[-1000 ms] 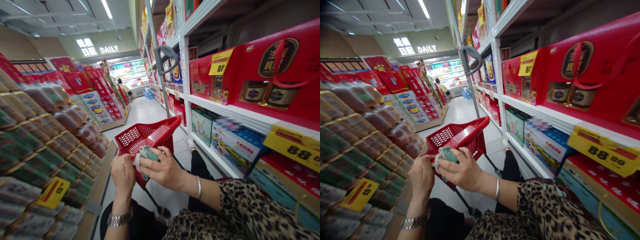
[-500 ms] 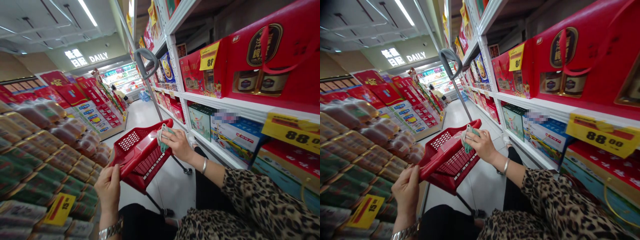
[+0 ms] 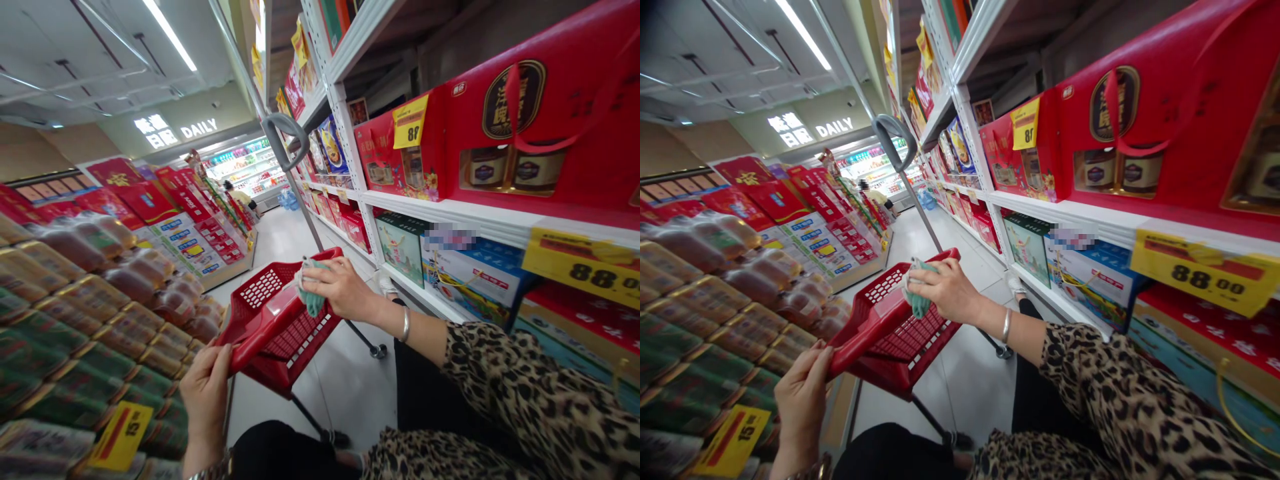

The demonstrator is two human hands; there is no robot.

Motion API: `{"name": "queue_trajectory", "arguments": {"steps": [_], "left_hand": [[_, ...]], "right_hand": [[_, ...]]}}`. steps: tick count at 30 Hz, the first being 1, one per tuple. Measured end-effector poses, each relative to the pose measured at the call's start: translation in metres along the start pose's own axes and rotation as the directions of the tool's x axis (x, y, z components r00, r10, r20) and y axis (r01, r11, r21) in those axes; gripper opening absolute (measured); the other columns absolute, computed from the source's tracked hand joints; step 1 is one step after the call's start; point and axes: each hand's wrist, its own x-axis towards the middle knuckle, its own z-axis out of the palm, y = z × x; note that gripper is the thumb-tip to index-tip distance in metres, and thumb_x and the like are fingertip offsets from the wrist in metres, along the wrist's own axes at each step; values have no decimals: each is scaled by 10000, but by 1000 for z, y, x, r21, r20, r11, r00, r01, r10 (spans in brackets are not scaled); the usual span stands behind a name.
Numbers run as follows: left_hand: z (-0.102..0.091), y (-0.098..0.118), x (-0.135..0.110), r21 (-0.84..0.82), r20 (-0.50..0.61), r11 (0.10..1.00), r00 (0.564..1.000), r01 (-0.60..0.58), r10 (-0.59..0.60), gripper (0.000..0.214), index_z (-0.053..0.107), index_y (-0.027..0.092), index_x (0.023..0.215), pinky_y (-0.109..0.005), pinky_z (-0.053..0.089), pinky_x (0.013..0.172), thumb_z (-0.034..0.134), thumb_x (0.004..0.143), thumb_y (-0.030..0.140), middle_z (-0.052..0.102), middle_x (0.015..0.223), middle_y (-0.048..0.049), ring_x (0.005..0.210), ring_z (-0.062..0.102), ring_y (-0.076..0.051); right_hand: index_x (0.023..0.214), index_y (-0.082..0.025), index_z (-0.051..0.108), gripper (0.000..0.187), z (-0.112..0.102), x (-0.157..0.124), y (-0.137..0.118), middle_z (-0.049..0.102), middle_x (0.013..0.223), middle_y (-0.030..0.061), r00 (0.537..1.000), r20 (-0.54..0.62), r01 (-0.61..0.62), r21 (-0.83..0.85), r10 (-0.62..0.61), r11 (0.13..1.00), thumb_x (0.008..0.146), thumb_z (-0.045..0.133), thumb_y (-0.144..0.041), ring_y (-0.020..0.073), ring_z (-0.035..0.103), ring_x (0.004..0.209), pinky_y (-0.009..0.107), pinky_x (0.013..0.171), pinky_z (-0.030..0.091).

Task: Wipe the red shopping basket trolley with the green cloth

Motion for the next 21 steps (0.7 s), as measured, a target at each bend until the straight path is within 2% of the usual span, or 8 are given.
{"name": "queue_trajectory", "arguments": {"steps": [2, 5, 9, 16, 21], "left_hand": [[-5, -4, 3, -7, 30, 999, 999, 32, -32, 396, 696, 225, 636, -392, 543, 858, 646, 736, 606, 648, 673, -33, 755, 626, -234], [-13, -12, 9, -5, 48, 997, 995, 83, -83, 375, 705, 225, 628, -377, 530, 779, 654, 691, 591, 662, 679, -36, 731, 621, -235], [-16, -18, 15, 5, 54, 995, 994, 98, -98, 364, 688, 232, 620, -395, 539, 863, 656, 679, 589, 660, 679, -31, 752, 627, -240], [-2, -15, 20, -7, 73, 998, 995, 65, -64, 342, 688, 237, 639, -421, 545, 988, 651, 694, 572, 691, 713, -32, 828, 662, -254], [-1, -20, 28, 0, 73, 996, 994, 84, -84, 377, 670, 228, 611, -370, 551, 777, 651, 664, 601, 649, 655, -32, 722, 619, -230]], "right_hand": [[1299, -313, 720, 475, 3, 4, -5, 666, 1472, 24, 999, 43, 17, 20, -17, 1000, 908, 619, -64, 267, 559, 1260, 436, 997, 330], [1253, -299, 737, 469, 4, 11, 5, 676, 1448, 46, 993, 101, -62, 23, 59, 998, 867, 639, -52, 259, 599, 1193, 418, 954, 348], [1166, -288, 769, 396, -4, 27, 32, 716, 1366, 40, 968, 192, -158, -40, 163, 987, 876, 621, -62, 254, 627, 1111, 403, 904, 374], [1132, -291, 797, 366, -10, 47, 67, 725, 1314, 29, 919, 284, -257, -90, 272, 962, 880, 632, -84, 246, 628, 1096, 362, 839, 405], [1138, -263, 805, 378, -11, 52, 74, 740, 1249, 45, 913, 323, -245, -53, 249, 968, 852, 655, -67, 226, 639, 1086, 331, 870, 433]]}}
